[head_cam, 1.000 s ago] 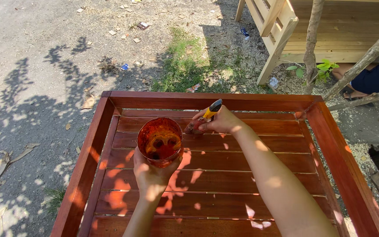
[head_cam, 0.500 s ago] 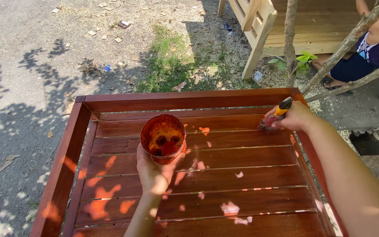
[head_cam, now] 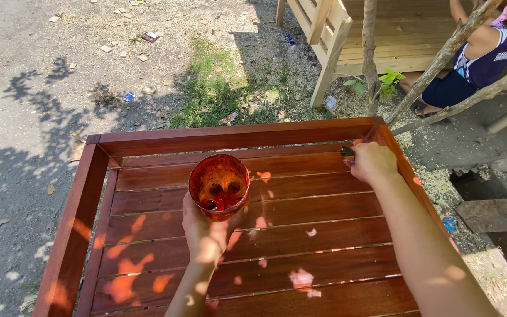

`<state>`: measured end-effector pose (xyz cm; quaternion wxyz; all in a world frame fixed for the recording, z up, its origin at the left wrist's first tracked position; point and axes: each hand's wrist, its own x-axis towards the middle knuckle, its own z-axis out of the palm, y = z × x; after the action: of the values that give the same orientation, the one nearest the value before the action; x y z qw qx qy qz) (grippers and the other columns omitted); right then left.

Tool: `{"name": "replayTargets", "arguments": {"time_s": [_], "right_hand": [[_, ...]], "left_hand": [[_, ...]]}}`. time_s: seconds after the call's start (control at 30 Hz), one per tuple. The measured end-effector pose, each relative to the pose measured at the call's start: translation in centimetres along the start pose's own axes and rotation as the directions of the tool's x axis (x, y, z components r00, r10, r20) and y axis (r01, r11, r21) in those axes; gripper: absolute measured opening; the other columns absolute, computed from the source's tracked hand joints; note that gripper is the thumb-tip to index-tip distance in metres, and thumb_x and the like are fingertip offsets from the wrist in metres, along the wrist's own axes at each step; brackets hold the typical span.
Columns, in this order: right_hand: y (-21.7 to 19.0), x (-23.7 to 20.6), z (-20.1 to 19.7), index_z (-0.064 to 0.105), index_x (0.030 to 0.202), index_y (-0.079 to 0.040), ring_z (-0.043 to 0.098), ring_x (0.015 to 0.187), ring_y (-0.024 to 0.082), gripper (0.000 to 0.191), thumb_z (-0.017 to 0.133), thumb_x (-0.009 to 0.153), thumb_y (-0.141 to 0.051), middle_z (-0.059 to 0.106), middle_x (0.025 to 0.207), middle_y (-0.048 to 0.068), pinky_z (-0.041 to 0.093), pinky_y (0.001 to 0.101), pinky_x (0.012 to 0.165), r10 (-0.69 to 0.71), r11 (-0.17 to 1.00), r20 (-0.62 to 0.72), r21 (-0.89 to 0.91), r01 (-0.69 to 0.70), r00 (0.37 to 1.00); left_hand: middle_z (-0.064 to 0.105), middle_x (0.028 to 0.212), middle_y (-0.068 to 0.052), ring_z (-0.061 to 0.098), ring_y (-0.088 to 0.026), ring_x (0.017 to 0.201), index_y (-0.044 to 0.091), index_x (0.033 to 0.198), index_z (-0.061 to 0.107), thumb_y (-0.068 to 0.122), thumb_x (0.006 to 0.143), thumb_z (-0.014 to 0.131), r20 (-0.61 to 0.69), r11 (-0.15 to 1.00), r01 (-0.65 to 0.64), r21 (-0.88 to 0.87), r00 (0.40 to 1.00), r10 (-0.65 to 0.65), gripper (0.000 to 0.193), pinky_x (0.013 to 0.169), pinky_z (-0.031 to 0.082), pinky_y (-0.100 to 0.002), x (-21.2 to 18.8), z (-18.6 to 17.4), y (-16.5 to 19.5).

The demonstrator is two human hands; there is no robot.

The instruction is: The person applies a reddish wood stain to a slatted wooden bench outdoors, holding a stain container in one hand and brushing the liquid onto the bench top, rails and side panels. They periodically dip the brush back into the container and reposition around the bench to coat different surfaces.

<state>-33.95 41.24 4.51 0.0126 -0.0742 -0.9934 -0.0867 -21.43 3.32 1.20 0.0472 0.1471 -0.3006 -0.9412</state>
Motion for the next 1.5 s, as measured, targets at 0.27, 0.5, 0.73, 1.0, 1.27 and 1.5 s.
{"name": "replayTargets", "arguments": {"time_s": [0.27,0.5,0.73,1.0,1.27,1.5], "right_hand": [[-0.2,-3.2,2.3,0.081,0.101,-0.032,0.075,0.089,0.028,0.028,0.082,0.074,-0.025,0.079,0.094,0.003,0.059,0.0410,0.081,-0.092,0.936,-0.192,0.319,0.151,0.977],[-0.8,-3.7,1.6,0.077,0.107,-0.031,0.078,0.090,0.021,0.036,0.084,0.072,-0.026,0.081,0.097,0.001,0.059,0.0359,0.082,-0.168,0.573,-0.156,0.788,0.225,0.973],[-1.1,-3.8,1.1,0.080,0.109,-0.032,0.074,0.090,0.030,0.027,0.081,0.082,-0.033,0.078,0.097,0.006,0.059,0.0427,0.081,0.057,0.934,-0.126,0.357,-0.008,0.990],[-9.0,-5.7,1.4,0.078,0.106,-0.028,0.073,0.081,0.034,0.025,0.077,0.081,-0.031,0.077,0.096,0.006,0.059,0.0481,0.074,-0.177,0.891,-0.368,0.335,0.308,0.913],[-21.3,-4.5,-1.8,0.076,0.108,-0.028,0.072,0.082,0.035,0.027,0.077,0.081,-0.031,0.076,0.084,0.011,0.058,0.0497,0.077,-0.454,0.828,-0.137,0.301,0.474,0.880],[-30.7,-2.4,-4.4,0.079,0.096,-0.024,0.073,0.085,0.032,0.020,0.078,0.078,-0.032,0.077,0.088,0.008,0.058,0.0477,0.077,-0.602,0.638,-0.164,0.489,0.595,0.781]], "left_hand": [[0.048,0.143,-0.015,0.058,-0.042,0.127,0.012,0.141,0.041,0.024,0.097,0.048,0.112,0.997,-0.051,0.062,0.993,0.044,0.046,0.090,0.057,-0.067,0.0,-0.3,1.6],[0.049,0.143,-0.012,0.057,-0.040,0.128,0.014,0.141,0.042,0.031,0.099,0.045,0.029,1.000,0.027,0.007,0.999,-0.028,0.045,0.086,0.055,-0.068,-0.1,0.6,1.2],[0.051,0.141,-0.020,0.062,-0.043,0.118,0.007,0.142,0.044,0.032,0.100,0.053,0.178,0.991,-0.009,-0.136,0.984,0.033,0.050,0.079,0.061,-0.062,0.4,-0.5,1.3],[0.063,0.124,-0.012,0.067,-0.024,0.112,0.002,0.130,0.053,0.011,0.065,0.095,0.373,0.234,-0.587,0.775,0.724,0.580,0.078,0.094,0.059,-0.040,-0.1,-3.4,4.9],[0.064,0.125,-0.013,0.066,-0.025,0.114,0.000,0.130,0.053,0.015,0.061,0.096,0.223,0.227,-0.454,0.862,0.739,0.636,0.083,0.096,0.056,-0.039,-0.4,-7.3,9.1],[0.064,0.126,-0.014,0.065,-0.026,0.115,-0.001,0.131,0.053,0.019,0.058,0.096,0.149,0.246,-0.416,0.875,0.716,0.682,0.087,0.097,0.054,-0.038,-1.4,-9.0,10.7]]}}
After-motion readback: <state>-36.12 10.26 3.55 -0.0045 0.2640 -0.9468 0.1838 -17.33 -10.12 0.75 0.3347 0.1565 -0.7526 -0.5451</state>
